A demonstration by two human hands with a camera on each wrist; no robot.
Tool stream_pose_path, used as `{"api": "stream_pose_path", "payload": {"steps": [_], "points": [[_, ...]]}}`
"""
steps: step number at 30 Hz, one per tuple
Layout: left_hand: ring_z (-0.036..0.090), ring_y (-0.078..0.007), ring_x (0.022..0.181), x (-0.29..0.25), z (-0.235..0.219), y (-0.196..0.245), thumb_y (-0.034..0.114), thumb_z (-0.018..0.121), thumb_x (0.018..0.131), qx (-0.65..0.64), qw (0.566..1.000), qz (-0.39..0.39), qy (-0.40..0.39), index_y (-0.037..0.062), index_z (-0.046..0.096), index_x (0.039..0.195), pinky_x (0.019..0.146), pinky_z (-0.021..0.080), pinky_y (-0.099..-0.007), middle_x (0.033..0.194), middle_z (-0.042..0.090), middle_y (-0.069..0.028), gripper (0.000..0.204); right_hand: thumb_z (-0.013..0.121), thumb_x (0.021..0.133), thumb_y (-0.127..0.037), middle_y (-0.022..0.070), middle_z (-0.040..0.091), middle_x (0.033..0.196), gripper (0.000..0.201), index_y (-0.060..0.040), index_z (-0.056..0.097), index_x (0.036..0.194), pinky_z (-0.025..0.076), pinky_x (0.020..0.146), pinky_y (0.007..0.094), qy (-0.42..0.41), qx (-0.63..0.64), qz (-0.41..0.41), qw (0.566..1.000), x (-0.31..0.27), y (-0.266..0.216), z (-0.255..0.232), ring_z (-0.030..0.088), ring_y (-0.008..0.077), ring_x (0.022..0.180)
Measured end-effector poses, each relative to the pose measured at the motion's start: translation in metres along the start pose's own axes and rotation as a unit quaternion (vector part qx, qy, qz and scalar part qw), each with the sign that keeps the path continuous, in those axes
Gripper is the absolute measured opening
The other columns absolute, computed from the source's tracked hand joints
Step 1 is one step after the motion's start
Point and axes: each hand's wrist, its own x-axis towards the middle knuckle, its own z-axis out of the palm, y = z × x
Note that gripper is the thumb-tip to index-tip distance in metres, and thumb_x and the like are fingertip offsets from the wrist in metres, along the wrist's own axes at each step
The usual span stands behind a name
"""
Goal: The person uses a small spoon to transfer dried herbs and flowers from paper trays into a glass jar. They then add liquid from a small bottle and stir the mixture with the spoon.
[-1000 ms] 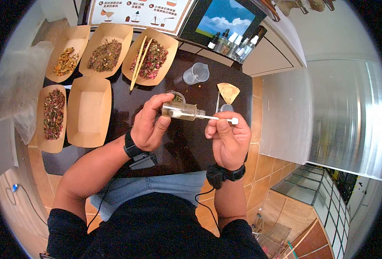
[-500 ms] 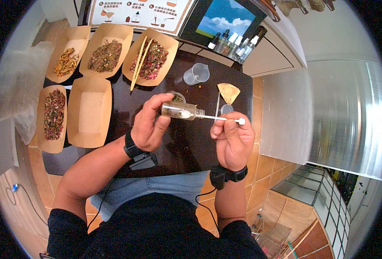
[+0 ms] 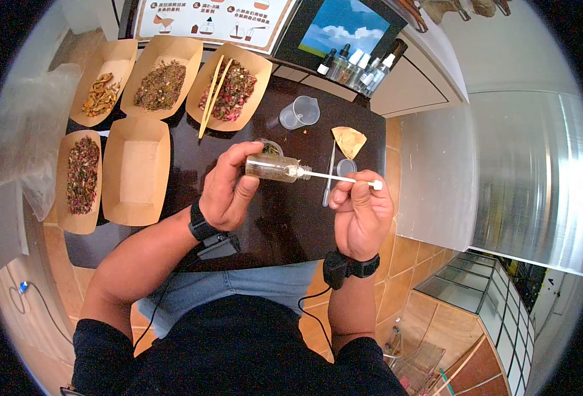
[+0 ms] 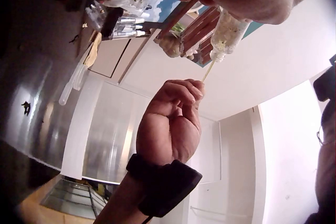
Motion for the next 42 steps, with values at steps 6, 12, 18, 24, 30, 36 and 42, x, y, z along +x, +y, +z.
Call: {"api": "stream_pose_path", "payload": {"steps": [6,12,18,24,30,36,42], "points": [[0.066,-0.0319,0.123,0.0,0.001,0.0,0.025,0.056,0.114,0.003,1.0,0.0,0.002,-0.0031,0.048,0.151,0.108,0.051,-0.0405,0.137,0.063,-0.0219,0.047,0.068,0.109,-0.019,0.0134,0.076,0.099,0.021,0.0006,0.066,0.118,0.054,0.069,0.0356,0.0,0.0,-0.002,1.0,0.0,0.0,0.0,0.067,0.0195,0.078],[0.066,-0.0302,0.123,0.0,0.002,-0.002,0.027,0.056,0.115,0.014,1.0,-0.01,-0.005,-0.003,0.046,0.151,0.109,0.051,-0.0402,0.138,0.063,-0.0211,0.048,0.066,0.11,-0.019,0.0126,0.074,0.101,0.02,-0.0016,0.064,0.119,0.054,0.072,0.0366,0.002,0.022,0.021,1.0,0.004,0.008,0.0,0.066,0.0202,0.081],[0.066,-0.0312,0.104,0.001,0.009,-0.009,0.02,0.063,0.11,-0.066,0.996,0.005,0.063,-0.0004,0.049,0.15,0.093,0.054,-0.0392,0.126,0.064,-0.0198,0.046,0.065,0.111,-0.02,0.0127,0.07,0.102,0.02,-0.0025,0.062,0.119,0.055,0.074,0.0381,-0.015,0.045,0.043,0.998,0.009,0.024,0.02,0.066,0.0213,0.082],[0.067,-0.0333,0.108,0.0,0.01,-0.009,0.019,0.069,0.107,-0.052,0.997,0.011,0.059,0.0002,0.049,0.149,0.095,0.055,-0.0409,0.128,0.064,-0.0209,0.05,0.064,0.112,-0.021,0.0109,0.07,0.101,0.02,-0.0023,0.061,0.119,0.056,0.074,0.0378,-0.031,0.051,0.057,0.997,0.013,0.037,0.037,0.067,0.0208,0.083],[0.071,-0.0352,0.116,0.001,0.008,-0.003,0.017,0.078,0.101,-0.004,0.998,0.018,0.064,0.0008,0.05,0.148,0.098,0.057,-0.043,0.132,0.066,-0.0216,0.057,0.065,0.111,-0.021,0.011,0.071,0.099,0.021,-0.0014,0.062,0.119,0.057,0.073,0.0371,-0.028,0.056,0.081,0.995,0.011,0.04,0.043,0.068,0.021,0.082],[0.075,-0.0323,0.112,0.001,0.009,-0.001,0.02,0.086,0.095,-0.059,0.996,-0.03,0.063,0.0026,0.055,0.144,0.095,0.06,-0.0398,0.13,0.07,-0.0181,0.061,0.066,0.111,-0.018,0.0115,0.072,0.1,0.023,0.0001,0.063,0.125,0.057,0.073,0.0353,-0.039,0.061,0.096,0.993,0.007,0.043,0.042,0.069,0.0205,0.083],[0.075,-0.0338,0.111,0.004,0.008,-0.004,0.019,0.088,0.092,-0.027,0.998,-0.015,0.05,0.0023,0.063,0.134,0.096,0.059,-0.0405,0.124,0.073,-0.0184,0.052,0.067,0.109,-0.013,0.0118,0.074,0.098,0.022,0.001,0.064,0.126,0.058,0.074,0.0333,-0.037,0.082,0.113,0.989,0.003,0.042,0.043,0.071,0.0206,0.083]]}}
